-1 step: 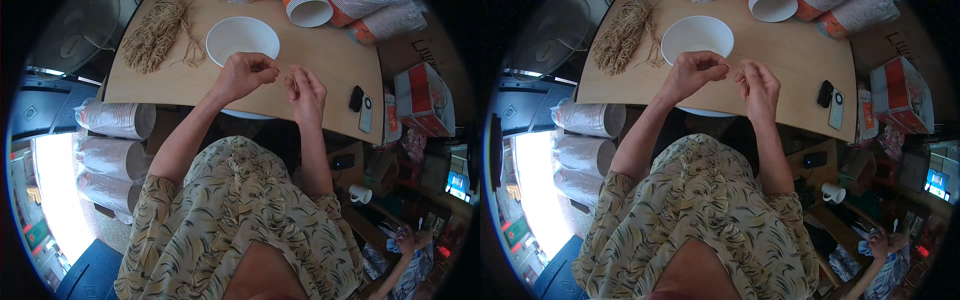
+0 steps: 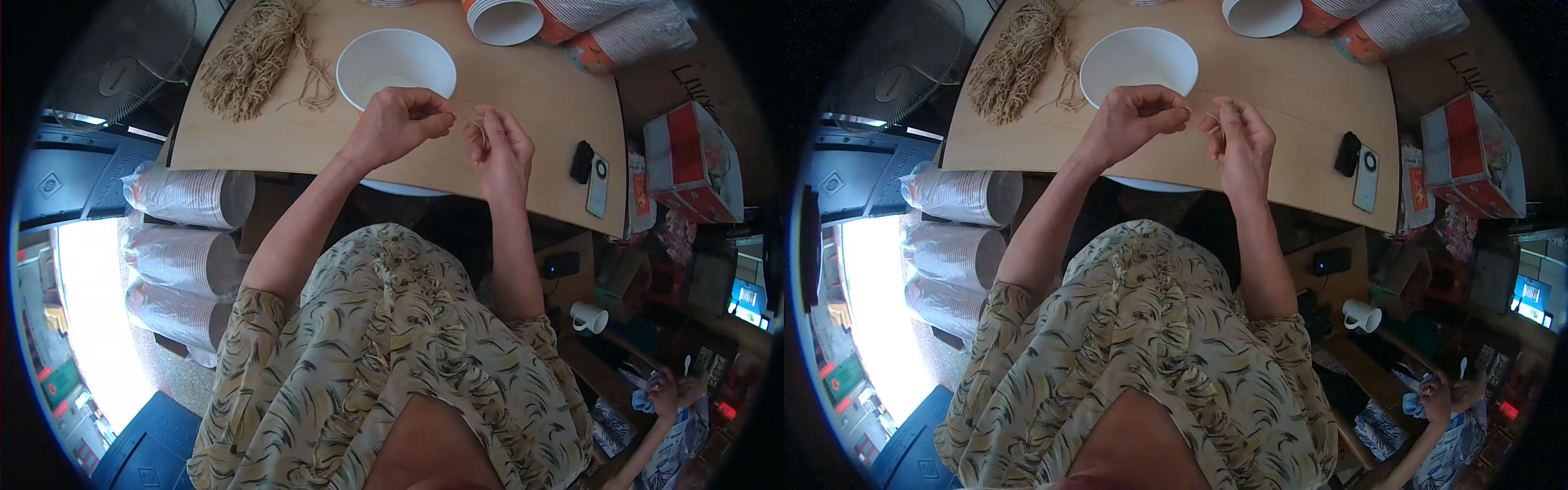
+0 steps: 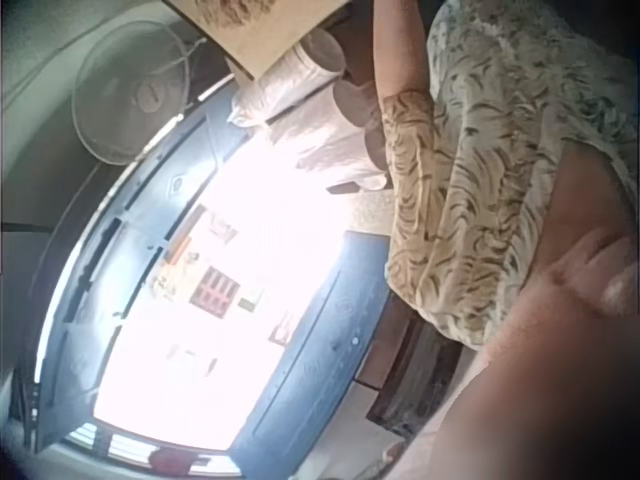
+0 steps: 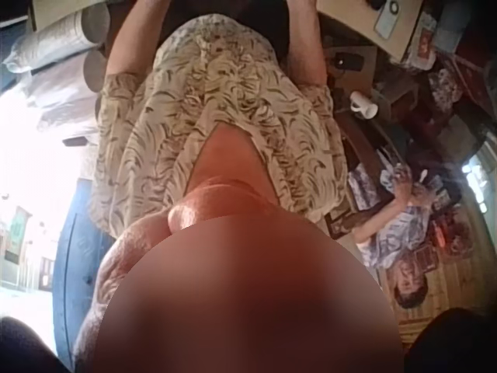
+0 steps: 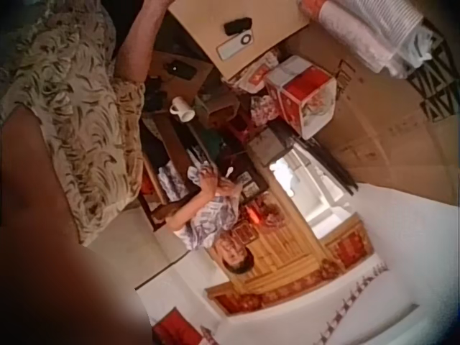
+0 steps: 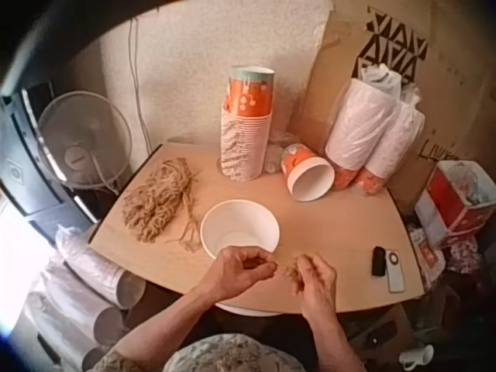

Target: The person is manually attaching thin strings through holes in decorated paper cups to create handles.

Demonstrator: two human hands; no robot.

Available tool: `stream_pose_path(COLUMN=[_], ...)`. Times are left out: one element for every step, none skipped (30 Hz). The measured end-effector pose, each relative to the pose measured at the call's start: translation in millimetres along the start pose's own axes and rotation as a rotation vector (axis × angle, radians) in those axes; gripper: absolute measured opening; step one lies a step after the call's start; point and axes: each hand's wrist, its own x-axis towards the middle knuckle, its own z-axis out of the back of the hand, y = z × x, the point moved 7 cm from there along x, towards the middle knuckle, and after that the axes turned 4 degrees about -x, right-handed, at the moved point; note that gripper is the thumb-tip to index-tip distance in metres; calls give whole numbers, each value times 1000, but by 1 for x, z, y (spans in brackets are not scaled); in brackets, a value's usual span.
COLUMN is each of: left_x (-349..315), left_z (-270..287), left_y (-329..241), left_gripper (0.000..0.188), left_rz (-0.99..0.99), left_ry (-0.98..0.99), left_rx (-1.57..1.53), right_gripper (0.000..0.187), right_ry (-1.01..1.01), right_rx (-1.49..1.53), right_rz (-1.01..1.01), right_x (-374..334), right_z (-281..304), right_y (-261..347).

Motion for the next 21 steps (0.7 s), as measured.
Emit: stream_pose_path(left_x=[0,0,-1,-1,-1,-3,-4,-2,-2,-2,-3,-2,-2,-3,-3,-3,-3,-2,-2,0,0], left_z=[-1,0,0,-1,-2,-3,-4,-4,-4,-4,-4,-4,-4,-4,-4,-3,-3,-3,-3,-2,-2], left_y=[-1,-2,-2,-2,-2,0,2,0,-1,-1,-1,-1,-1,0,1,1,1,0,-1,0,0], left_gripper=[20,20,19,18,18,17,16,16,15,14,14,15,15,15,15,16,16,15,15,15,14], left_rz=[14,10,23,35,31,63,96,94,98,103,106,97,88,91,92,93,96,84,71,75,65], left_ry=[38,45,57,69,73,82,91,91,91,92,90,85,80,80,79,77,79,87,95,96,111], left_rx=[-3,-1,8,17,19,-55,-129,-126,-139,-152,-153,-180,-208,-209,-198,-187,-188,-164,-142,-142,-112], right_gripper=[22,21,21,21,20,19,18,18,18,19,19,19,19,19,18,17,17,16,14,14,12], right_ry=[-5,-2,2,-1,86,175,227,227,235,243,244,250,256,256,283,311,309,304,299,297,297], right_rx=[2,9,16,17,0,-17,-3,-2,13,28,28,35,42,42,60,78,79,63,47,48,14], right_rz=[5,3,2,8,-31,-71,-83,-80,-71,-62,-66,-79,-93,-96,-75,-55,-57,-52,-47,-50,-31], right_x=[5,12,17,19,20,20,17,17,15,13,11,8,6,6,5,5,4,4,4,5,6], right_z=[0,-1,-1,1,-3,-8,-12,-11,-11,-12,-12,-13,-14,-13,-15,-17,-17,-16,-16,-16,-16], right_y=[-1,-4,-5,-5,-7,-10,-8,-8,-9,-10,-11,-10,-10,-10,-9,-7,-7,-6,-5,-5,-4])
